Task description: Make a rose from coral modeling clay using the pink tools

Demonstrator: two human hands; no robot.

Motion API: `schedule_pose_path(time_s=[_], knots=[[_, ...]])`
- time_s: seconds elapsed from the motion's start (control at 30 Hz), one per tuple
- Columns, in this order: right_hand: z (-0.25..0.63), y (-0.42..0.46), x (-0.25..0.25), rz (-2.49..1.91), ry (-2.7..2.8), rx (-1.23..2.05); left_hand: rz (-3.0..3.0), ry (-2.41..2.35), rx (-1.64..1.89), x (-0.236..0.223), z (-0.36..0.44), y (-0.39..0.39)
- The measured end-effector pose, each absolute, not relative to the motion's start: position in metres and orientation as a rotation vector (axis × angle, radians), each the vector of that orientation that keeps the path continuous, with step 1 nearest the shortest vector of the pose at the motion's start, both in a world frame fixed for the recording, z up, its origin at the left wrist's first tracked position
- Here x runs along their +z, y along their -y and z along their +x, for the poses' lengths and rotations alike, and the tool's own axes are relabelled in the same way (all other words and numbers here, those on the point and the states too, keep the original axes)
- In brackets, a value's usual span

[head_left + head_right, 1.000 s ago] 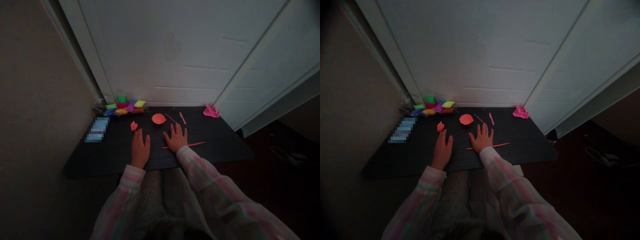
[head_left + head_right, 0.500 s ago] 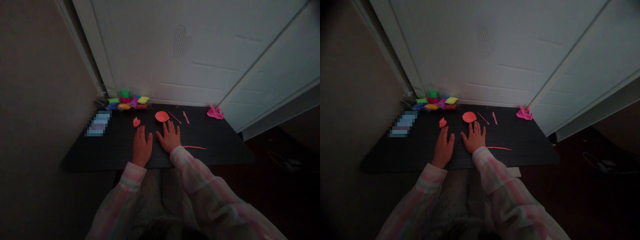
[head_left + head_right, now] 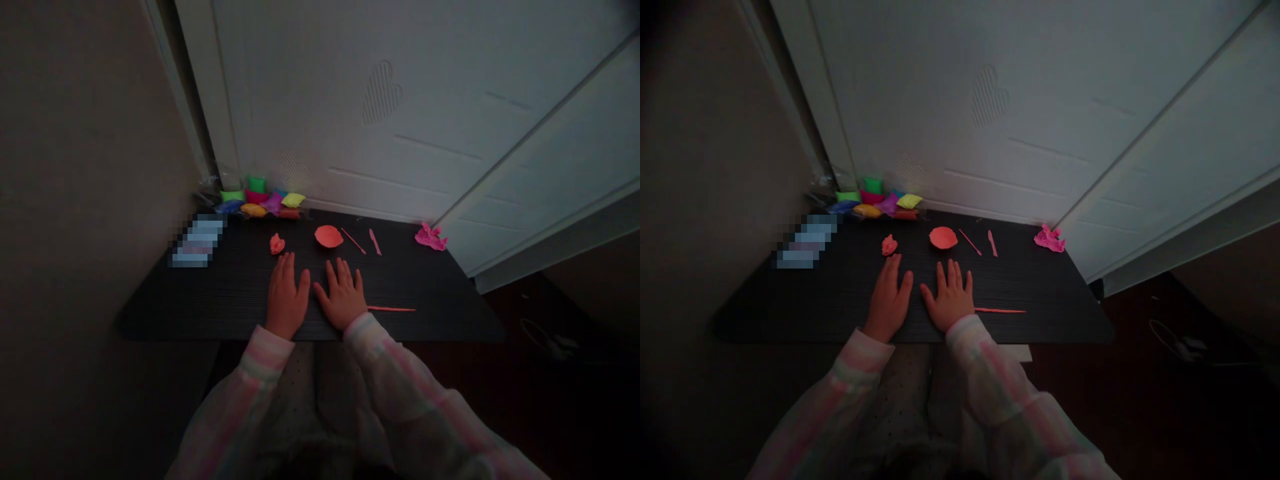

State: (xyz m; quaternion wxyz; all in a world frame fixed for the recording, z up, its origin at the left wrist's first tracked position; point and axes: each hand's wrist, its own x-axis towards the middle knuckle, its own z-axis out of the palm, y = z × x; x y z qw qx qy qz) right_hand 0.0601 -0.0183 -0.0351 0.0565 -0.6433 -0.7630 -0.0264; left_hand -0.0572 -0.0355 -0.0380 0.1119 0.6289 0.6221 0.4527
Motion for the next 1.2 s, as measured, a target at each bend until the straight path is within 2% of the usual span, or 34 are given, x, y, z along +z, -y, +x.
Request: schedule_pose_path(time_s=[0.53,0.83,1.0,1.2], knots=[[0.055,0.019,-0.035,-1.987,2.287,-0.039,1.857,-1.841,1.322,-0.039,-0.057,0.037],[0.095,-0.003,-0.002,-1.984,1.927,-0.115,1.849,-1.822,1.325,-0.037,-0.058,0.037],[0.122,-0.013,-0.028,-2.198,1.978,-0.018,1.840,-1.827,1.316,-0.037,-0.058,0.037],[0.123,-0.001,-0.041,-2.199,2.097,-0.124,1.832,-1.794,1.345,-0.037,-0.057,0.037]])
